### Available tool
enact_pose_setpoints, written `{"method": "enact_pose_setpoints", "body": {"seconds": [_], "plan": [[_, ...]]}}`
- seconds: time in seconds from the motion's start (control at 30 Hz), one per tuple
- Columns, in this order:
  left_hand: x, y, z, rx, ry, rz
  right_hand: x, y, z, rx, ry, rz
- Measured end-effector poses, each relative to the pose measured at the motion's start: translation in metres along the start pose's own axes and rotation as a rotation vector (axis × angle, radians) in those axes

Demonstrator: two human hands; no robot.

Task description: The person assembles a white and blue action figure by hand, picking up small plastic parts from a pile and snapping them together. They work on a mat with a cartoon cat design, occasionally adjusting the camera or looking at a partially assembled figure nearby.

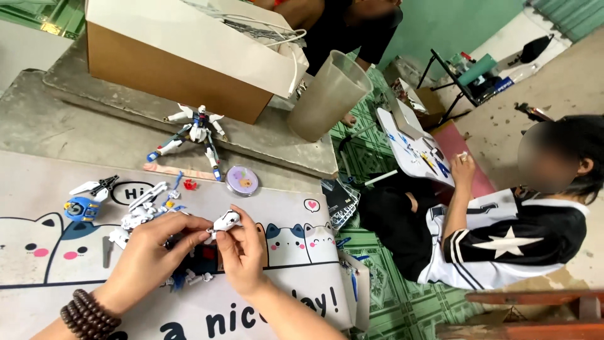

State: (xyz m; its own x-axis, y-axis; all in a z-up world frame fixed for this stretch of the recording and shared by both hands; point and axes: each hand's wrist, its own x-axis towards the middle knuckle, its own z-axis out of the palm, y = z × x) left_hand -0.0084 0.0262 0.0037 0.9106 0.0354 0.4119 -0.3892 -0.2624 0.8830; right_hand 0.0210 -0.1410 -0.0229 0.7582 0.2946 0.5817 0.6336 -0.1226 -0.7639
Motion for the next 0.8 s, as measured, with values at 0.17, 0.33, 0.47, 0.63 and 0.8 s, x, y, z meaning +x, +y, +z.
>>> {"method": "enact_pose_setpoints", "body": {"seconds": [0.17, 0.33, 0.47, 0.63, 0.8], "plan": [[0.0, -0.003, 0.0, 0.0, 0.006, 0.019, 0.009, -0.009, -0.002, -0.102, -0.04, -0.099], [-0.003, -0.013, 0.001, -0.017, 0.01, -0.014, 0.008, -0.004, -0.001, -0.084, -0.032, -0.073], [-0.003, -0.016, 0.003, 0.028, 0.008, 0.04, 0.008, -0.002, -0.002, -0.077, -0.033, -0.071], [-0.002, -0.013, 0.002, 0.022, -0.001, 0.035, 0.01, -0.003, -0.002, -0.076, -0.028, -0.076], [-0.002, -0.012, 0.002, 0.0, 0.001, -0.005, 0.013, -0.009, -0.004, -0.124, -0.078, -0.121]]}}
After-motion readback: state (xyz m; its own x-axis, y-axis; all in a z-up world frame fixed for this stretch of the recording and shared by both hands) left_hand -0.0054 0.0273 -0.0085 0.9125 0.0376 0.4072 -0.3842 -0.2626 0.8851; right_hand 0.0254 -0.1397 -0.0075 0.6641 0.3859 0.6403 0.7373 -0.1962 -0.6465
